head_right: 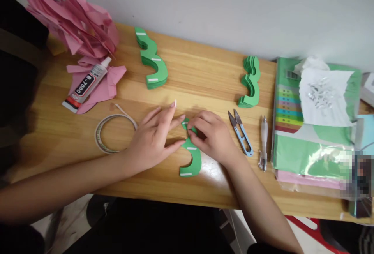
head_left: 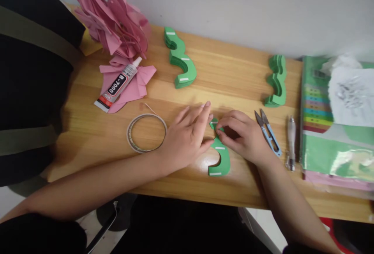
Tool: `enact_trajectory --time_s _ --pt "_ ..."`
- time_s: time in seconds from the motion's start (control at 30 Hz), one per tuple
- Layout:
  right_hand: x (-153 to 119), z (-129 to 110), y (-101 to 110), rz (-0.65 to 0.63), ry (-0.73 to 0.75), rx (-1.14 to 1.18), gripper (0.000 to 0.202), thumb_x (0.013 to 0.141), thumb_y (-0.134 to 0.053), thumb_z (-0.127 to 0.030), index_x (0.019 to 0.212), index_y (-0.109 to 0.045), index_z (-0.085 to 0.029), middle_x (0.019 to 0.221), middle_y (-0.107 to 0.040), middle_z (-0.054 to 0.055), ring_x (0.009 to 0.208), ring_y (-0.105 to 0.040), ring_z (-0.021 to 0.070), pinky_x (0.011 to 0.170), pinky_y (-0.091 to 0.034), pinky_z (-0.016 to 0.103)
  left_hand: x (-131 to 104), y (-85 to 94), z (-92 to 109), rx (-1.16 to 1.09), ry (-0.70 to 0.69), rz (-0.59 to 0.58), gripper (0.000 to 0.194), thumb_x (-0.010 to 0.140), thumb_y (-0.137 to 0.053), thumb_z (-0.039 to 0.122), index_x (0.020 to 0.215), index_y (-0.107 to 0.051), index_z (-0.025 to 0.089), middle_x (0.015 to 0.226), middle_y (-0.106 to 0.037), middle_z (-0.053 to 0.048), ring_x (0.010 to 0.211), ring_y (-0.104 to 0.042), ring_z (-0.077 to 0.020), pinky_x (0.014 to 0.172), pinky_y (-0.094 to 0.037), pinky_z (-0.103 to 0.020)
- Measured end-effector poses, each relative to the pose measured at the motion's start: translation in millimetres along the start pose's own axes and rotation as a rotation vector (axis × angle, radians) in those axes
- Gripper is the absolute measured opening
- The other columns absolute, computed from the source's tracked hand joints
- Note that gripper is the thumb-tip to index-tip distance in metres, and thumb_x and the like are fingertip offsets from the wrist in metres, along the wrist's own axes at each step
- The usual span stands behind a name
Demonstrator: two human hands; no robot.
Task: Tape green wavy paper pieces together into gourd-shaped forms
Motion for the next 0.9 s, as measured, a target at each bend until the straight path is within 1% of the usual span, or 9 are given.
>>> enact_trajectory --time_s 0.13,0.2,0.37,0.4,0.47,0.57,0.67,0.8,0.9 --pt "-1.1 1.9 -1.3 -0.003 -0.025 -0.004 0.015 0.086 -0.06 -0.017 0.101 -0.064 -0.016 0.084 -0.063 0.008 0.073 -0.061 0.0177 0.066 -0.052 0.031 0.2 0.4 -0.4 -0.002 0.004 0.01 0.087 0.082 -0.071 0.028 0.146 -0.016 0.007 0.126 -0.065 -0.016 0.128 -0.053 -0.0271 0.111 -0.036 -0.046" --pt "-1.2 2.1 -2.2 -0.017 -0.02 -0.019 0.018 0.086 -0.06 -0.017 0.103 -0.065 -0.015 0.083 -0.063 0.008 0.074 -0.061 0.0185 0.066 -0.052 0.032 0.2 0.2 -0.9 -0.007 0.007 0.013 0.088 0.082 -0.072 0.029 0.146 -0.016 0.007 0.124 -0.066 -0.015 0.127 -0.053 -0.0268 0.111 -0.036 -0.046" --pt "-0.8 2.0 -1.0 0.008 0.0 0.009 0.002 0.085 -0.062 -0.018 0.087 -0.062 -0.018 0.081 -0.063 0.006 0.073 -0.061 0.0171 0.065 -0.052 0.03 0.6 -0.7 -1.2 -0.007 0.006 0.017 0.087 0.081 -0.073 0.028 0.145 -0.018 0.006 0.12 -0.069 -0.012 0.127 -0.053 -0.0255 0.111 -0.035 -0.044" --pt "-0.9 2.3 -0.7 0.016 -0.004 0.016 0.003 0.085 -0.062 -0.018 0.088 -0.061 -0.019 0.081 -0.063 0.005 0.073 -0.061 0.0166 0.065 -0.052 0.03 0.7 -0.6 -1.1 -0.005 0.006 0.017 0.087 0.081 -0.073 0.028 0.144 -0.018 0.006 0.12 -0.069 -0.013 0.127 -0.053 -0.0254 0.111 -0.035 -0.044" --pt "-1.3 3.1 -1.1 0.016 -0.019 0.016 0.009 0.086 -0.061 -0.018 0.095 -0.062 -0.02 0.083 -0.063 0.005 0.073 -0.061 0.0162 0.064 -0.052 0.029 0.7 -0.1 -0.6 0.001 0.004 0.019 0.086 0.081 -0.073 0.029 0.144 -0.019 0.005 0.121 -0.068 -0.014 0.126 -0.053 -0.0258 0.111 -0.036 -0.044" --pt "-1.6 3.1 -2.7 -0.013 -0.018 -0.016 0.015 0.088 -0.06 -0.019 0.103 -0.064 -0.019 0.084 -0.064 0.007 0.073 -0.06 0.017 0.064 -0.052 0.031 0.7 0.9 0.1 0.011 0.003 0.015 0.086 0.081 -0.072 0.029 0.144 -0.019 0.005 0.122 -0.067 -0.015 0.126 -0.054 -0.0264 0.11 -0.037 -0.045" --pt "-1.1 2.3 -2.8 -0.022 -0.004 -0.036 0.012 0.088 -0.06 -0.019 0.099 -0.066 -0.018 0.082 -0.064 0.007 0.073 -0.061 0.0175 0.064 -0.052 0.031 0.7 1.0 0.3 0.008 0.003 0.009 0.085 0.083 -0.071 0.029 0.145 -0.018 0.007 0.123 -0.067 -0.015 0.127 -0.053 -0.0262 0.109 -0.038 -0.045" --pt "-0.9 2.3 -1.0 0.013 0.008 -0.004 0.005 0.086 -0.062 -0.017 0.09 -0.065 -0.019 0.081 -0.064 0.006 0.073 -0.061 0.0158 0.064 -0.053 0.029 0.9 0.5 -0.1 -0.001 0.006 0.015 0.085 0.082 -0.072 0.028 0.144 -0.019 0.006 0.122 -0.068 -0.014 0.128 -0.052 -0.0255 0.11 -0.037 -0.045" --pt "-1.8 3.5 -0.5 0.033 0.004 0.029 0.007 0.087 -0.062 -0.015 0.092 -0.065 -0.02 0.082 -0.064 0.005 0.075 -0.063 0.0156 0.066 -0.054 0.029 0.9 0.0 -0.4 -0.002 0.004 0.013 0.085 0.083 -0.071 0.029 0.145 -0.018 0.006 0.123 -0.067 -0.014 0.128 -0.052 -0.0255 0.111 -0.037 -0.045"
Point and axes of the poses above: each hand's wrist, its own x-axis towards the middle knuckle, its own y-axis out of the back of the hand, z = x × y, the point moved 4 cm from there along x, towards the middle knuckle
